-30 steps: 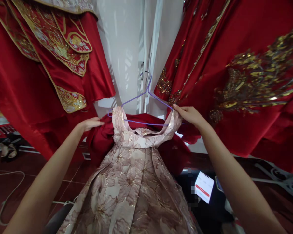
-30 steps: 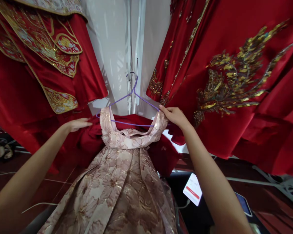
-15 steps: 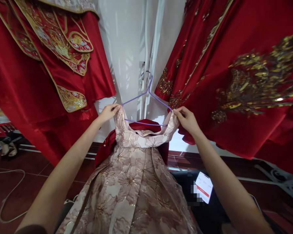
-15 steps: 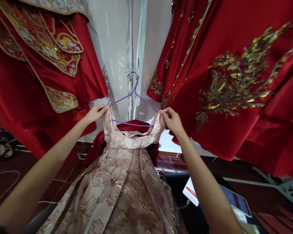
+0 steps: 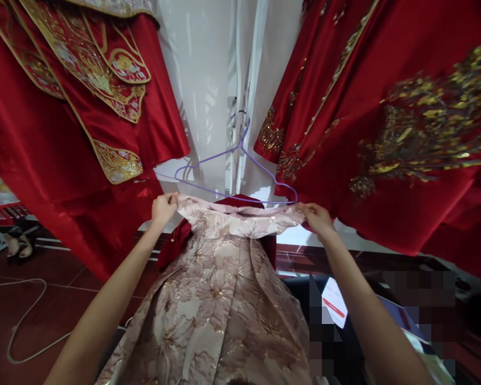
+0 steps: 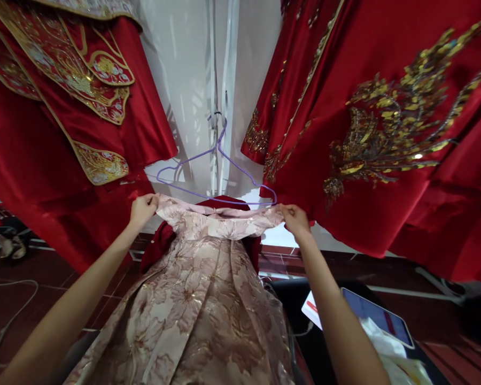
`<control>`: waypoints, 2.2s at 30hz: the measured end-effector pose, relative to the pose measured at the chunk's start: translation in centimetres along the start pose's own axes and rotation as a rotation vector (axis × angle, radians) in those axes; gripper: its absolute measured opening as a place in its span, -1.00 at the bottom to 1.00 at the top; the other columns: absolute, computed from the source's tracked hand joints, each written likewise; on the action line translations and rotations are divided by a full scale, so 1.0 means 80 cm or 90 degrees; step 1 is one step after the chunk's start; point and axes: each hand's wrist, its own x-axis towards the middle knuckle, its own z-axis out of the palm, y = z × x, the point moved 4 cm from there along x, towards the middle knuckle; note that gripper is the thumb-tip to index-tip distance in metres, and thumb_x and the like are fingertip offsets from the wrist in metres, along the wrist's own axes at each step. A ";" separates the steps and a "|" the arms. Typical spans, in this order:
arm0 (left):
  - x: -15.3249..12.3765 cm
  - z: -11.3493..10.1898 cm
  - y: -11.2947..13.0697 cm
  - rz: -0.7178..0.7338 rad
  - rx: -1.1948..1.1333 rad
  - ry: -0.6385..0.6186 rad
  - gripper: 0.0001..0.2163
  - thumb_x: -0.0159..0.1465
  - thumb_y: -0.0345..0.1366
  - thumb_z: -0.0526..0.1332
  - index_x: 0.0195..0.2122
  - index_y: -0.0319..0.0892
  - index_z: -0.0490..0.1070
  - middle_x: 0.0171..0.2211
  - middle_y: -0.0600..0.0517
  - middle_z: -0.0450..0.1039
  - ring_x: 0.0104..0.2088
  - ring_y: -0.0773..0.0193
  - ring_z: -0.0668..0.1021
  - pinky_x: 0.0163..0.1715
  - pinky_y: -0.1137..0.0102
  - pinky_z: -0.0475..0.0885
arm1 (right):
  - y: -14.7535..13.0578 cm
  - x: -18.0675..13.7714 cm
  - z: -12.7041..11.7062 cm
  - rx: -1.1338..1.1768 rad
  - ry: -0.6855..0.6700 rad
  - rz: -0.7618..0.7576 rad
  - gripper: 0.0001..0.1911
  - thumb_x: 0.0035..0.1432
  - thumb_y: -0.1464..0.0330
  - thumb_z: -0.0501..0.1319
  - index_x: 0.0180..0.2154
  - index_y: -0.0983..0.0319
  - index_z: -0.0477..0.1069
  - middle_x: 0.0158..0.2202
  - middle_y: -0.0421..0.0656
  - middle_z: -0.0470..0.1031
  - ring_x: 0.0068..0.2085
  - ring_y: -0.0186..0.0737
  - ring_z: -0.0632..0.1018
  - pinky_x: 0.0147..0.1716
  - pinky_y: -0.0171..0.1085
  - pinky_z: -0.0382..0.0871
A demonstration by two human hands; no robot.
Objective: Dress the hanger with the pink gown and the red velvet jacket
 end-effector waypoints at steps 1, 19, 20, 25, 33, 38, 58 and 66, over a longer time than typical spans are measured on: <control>-0.008 0.005 0.007 0.019 -0.026 -0.005 -0.66 0.27 -0.12 -0.02 -0.33 -0.19 0.49 -0.46 -0.02 0.51 -0.42 0.22 0.50 -0.44 0.44 0.25 | 0.011 -0.010 0.000 -0.004 -0.013 0.016 -0.68 -0.18 0.11 0.31 -0.54 0.24 0.40 -0.58 -0.15 0.47 -0.55 -0.26 0.44 -0.57 -0.28 0.30; -0.051 0.058 0.173 0.459 -0.134 -0.149 -0.72 0.31 -0.26 -0.01 -0.44 -0.17 0.42 -0.35 0.01 0.44 -0.27 0.28 0.42 -0.04 0.25 0.26 | -0.039 -0.092 0.009 0.061 0.133 -0.134 -0.61 0.06 0.02 0.14 -0.33 0.23 0.34 -0.41 -0.17 0.43 -0.39 -0.27 0.46 -0.36 -0.27 0.34; -0.054 0.054 0.171 0.460 -0.125 -0.144 -0.72 0.32 -0.26 -0.02 -0.43 -0.16 0.42 -0.34 0.01 0.44 -0.27 0.27 0.41 -0.07 0.26 0.26 | -0.041 -0.092 0.002 0.060 0.178 -0.146 -0.61 0.08 0.02 0.13 -0.33 0.24 0.34 -0.41 -0.16 0.42 -0.38 -0.26 0.45 -0.33 -0.25 0.34; -0.060 0.034 0.165 0.470 -0.078 -0.136 -0.72 0.32 -0.26 -0.03 -0.42 -0.16 0.40 -0.35 0.02 0.43 -0.27 0.25 0.39 -0.13 0.28 0.24 | -0.062 -0.094 -0.018 0.063 0.250 -0.208 -0.64 0.12 0.07 0.11 -0.31 0.25 0.34 -0.39 -0.15 0.40 -0.36 -0.25 0.44 -0.30 -0.23 0.32; -0.071 0.041 0.194 0.474 -0.088 -0.178 -0.74 0.32 -0.25 -0.02 -0.41 -0.15 0.40 -0.34 0.02 0.44 -0.27 0.24 0.42 -0.20 0.29 0.24 | -0.146 -0.047 0.024 -0.152 0.174 -0.355 -0.65 0.19 0.10 0.04 -0.32 0.24 0.38 -0.35 -0.10 0.45 -0.31 -0.20 0.45 -0.25 -0.24 0.29; -0.080 0.053 0.217 0.482 -0.161 -0.196 -0.74 0.32 -0.25 0.00 -0.40 -0.17 0.43 -0.30 -0.01 0.43 -0.24 0.25 0.45 -0.19 0.30 0.28 | -0.171 -0.032 0.066 -0.219 0.096 -0.408 -0.69 0.25 0.14 -0.01 -0.29 0.20 0.36 -0.36 -0.15 0.47 -0.32 -0.21 0.47 -0.23 -0.26 0.24; 0.014 0.034 -0.014 -0.168 -0.091 0.017 -0.69 0.24 -0.14 0.01 -0.32 -0.18 0.50 -0.34 -0.13 0.55 -0.32 0.12 0.55 -0.36 0.40 0.31 | -0.165 0.010 0.057 -0.181 0.030 -0.430 -0.62 0.14 0.02 0.09 -0.33 0.19 0.39 -0.50 -0.23 0.38 -0.48 -0.30 0.38 -0.39 -0.30 0.23; 0.023 0.019 0.015 -0.003 -0.232 0.092 -0.68 0.27 -0.12 -0.01 -0.30 -0.20 0.45 -0.36 -0.02 0.51 -0.34 0.24 0.50 -0.31 0.45 0.32 | -0.165 0.010 0.056 -0.176 0.015 -0.425 -0.67 0.14 0.05 0.12 -0.33 0.18 0.38 -0.49 -0.24 0.40 -0.48 -0.30 0.37 -0.41 -0.30 0.23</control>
